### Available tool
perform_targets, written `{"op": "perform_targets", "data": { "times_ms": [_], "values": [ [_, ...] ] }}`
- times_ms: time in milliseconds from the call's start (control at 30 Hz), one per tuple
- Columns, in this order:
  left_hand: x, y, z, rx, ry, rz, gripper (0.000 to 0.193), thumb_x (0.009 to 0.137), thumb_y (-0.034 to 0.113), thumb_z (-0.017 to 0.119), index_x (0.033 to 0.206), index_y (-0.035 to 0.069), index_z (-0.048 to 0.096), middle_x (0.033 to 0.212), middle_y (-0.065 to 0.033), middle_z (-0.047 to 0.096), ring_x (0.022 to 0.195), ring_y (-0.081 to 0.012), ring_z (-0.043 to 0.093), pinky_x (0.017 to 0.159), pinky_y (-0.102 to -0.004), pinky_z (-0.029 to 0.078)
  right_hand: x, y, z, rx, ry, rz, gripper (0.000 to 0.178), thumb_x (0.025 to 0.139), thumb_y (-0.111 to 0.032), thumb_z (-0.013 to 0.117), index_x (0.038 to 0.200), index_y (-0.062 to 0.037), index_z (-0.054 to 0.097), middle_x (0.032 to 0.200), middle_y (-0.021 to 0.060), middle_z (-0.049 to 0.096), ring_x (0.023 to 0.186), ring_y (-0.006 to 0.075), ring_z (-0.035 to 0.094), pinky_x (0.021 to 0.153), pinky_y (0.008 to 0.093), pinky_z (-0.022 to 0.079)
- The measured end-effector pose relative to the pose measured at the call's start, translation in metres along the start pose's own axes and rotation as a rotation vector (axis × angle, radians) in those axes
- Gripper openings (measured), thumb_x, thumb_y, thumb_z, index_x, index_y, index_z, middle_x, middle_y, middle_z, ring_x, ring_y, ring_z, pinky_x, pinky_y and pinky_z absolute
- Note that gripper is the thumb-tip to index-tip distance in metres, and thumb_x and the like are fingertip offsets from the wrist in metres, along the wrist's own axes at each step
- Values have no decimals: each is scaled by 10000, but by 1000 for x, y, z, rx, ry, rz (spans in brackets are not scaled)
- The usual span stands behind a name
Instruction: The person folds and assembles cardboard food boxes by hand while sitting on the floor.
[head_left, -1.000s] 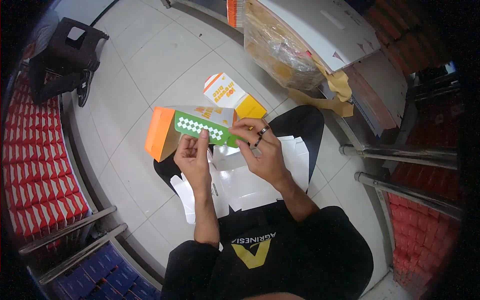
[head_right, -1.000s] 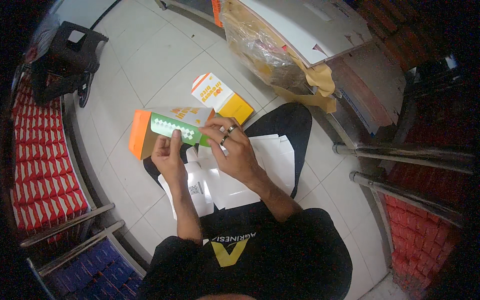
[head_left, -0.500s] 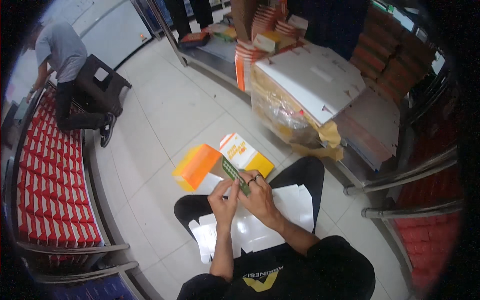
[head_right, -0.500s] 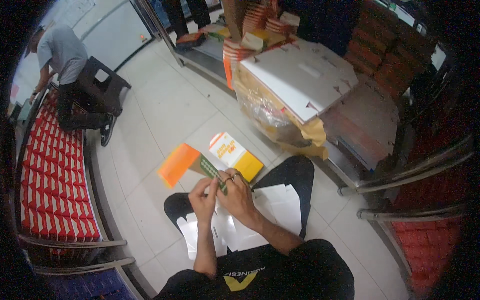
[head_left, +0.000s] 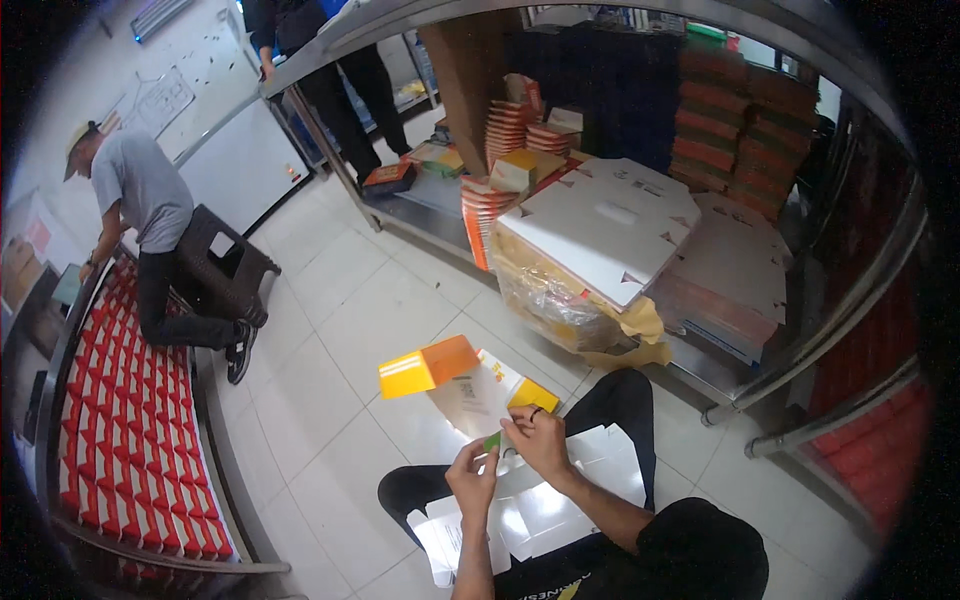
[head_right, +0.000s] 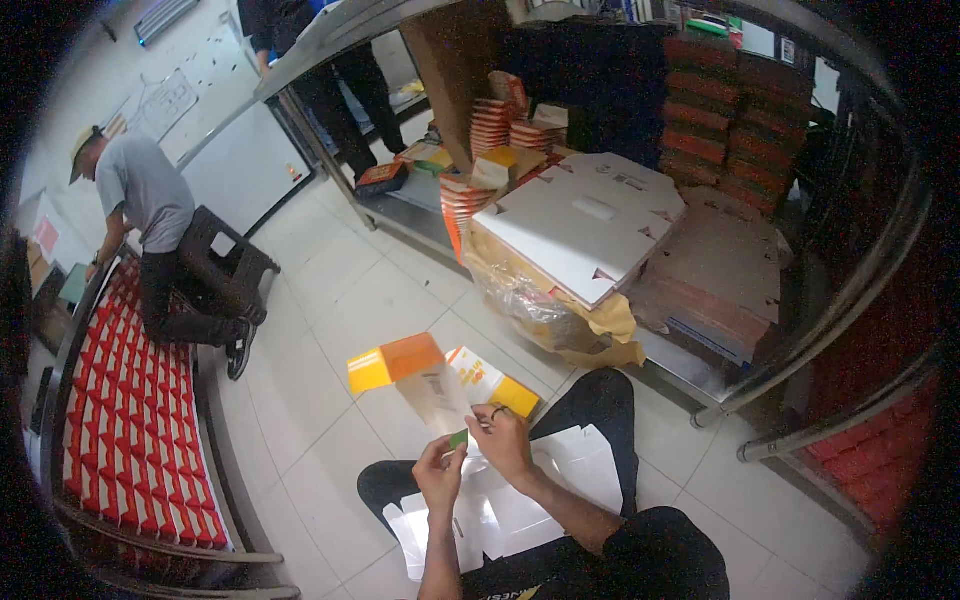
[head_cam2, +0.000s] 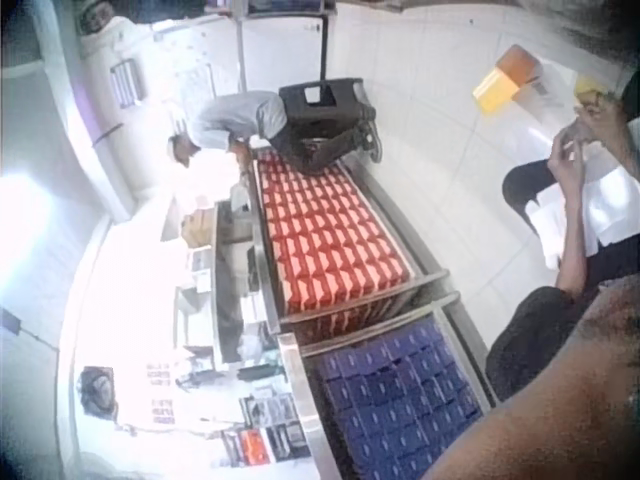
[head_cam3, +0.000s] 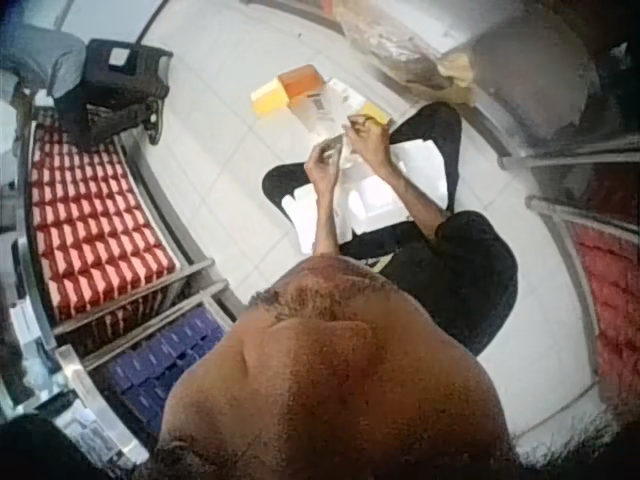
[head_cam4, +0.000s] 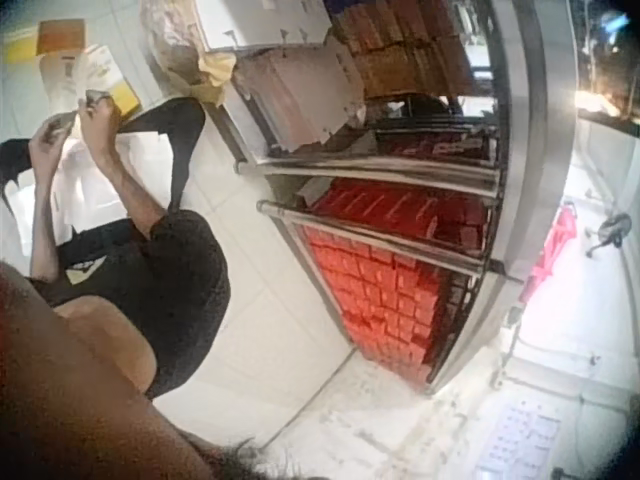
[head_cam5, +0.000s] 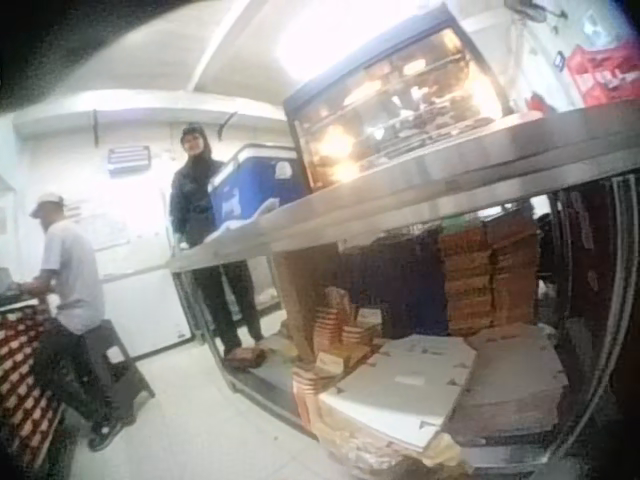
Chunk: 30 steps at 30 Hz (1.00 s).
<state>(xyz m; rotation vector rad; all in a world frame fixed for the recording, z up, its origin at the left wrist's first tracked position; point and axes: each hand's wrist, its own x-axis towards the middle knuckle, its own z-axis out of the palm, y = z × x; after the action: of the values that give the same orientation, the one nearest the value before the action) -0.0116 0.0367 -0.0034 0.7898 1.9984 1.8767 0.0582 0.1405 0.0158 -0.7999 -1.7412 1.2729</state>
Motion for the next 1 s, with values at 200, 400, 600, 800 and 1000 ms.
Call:
{"op": "perform_targets", "data": {
  "times_ms": [200, 400, 600, 800, 1000],
  "values": [
    [2, 13, 0, -171, 74, -215, 251, 765, 50, 688, 955, -87, 601, 777, -92, 641, 676, -108, 600, 623, -208, 485, -4, -12, -1, -66, -12, -205, 146, 733, -90, 675, 859, -23, 642, 770, 94, 649, 730, 216, 636, 662, 306, 491],
    [8, 8, -5, -309, 186, -224, 189, 752, -1, 669, 914, -76, 606, 793, -93, 637, 673, -116, 596, 639, -211, 482, 0, -25, 0, -179, -108, -467, 168, 662, -40, 704, 822, -42, 652, 741, 81, 624, 768, 220, 603, 706, 319, 457],
    [15, 5, -19, -381, 100, -245, 120, 797, -8, 599, 904, -58, 619, 828, -82, 636, 708, -120, 593, 665, -232, 480, 5, -24, 8, -139, -174, -470, 182, 660, -33, 695, 837, -44, 656, 697, 63, 590, 742, 214, 583, 694, 317, 446],
    [13, 16, -17, -394, 103, -281, 140, 838, 33, 579, 922, -73, 614, 820, -85, 636, 700, -116, 597, 659, -226, 489, 8, -21, 13, -157, -180, -500, 174, 661, -29, 688, 831, -31, 653, 685, 64, 580, 734, 207, 573, 687, 315, 437],
    [17, 5, -25, -392, 62, -284, 125, 840, 31, 575, 890, -77, 613, 814, -84, 632, 699, -115, 588, 658, -221, 477, 11, -18, 12, -165, -252, -508, 143, 673, -36, 653, 814, -43, 636, 697, 61, 584, 705, 200, 556, 667, 325, 417]
  ]
}}
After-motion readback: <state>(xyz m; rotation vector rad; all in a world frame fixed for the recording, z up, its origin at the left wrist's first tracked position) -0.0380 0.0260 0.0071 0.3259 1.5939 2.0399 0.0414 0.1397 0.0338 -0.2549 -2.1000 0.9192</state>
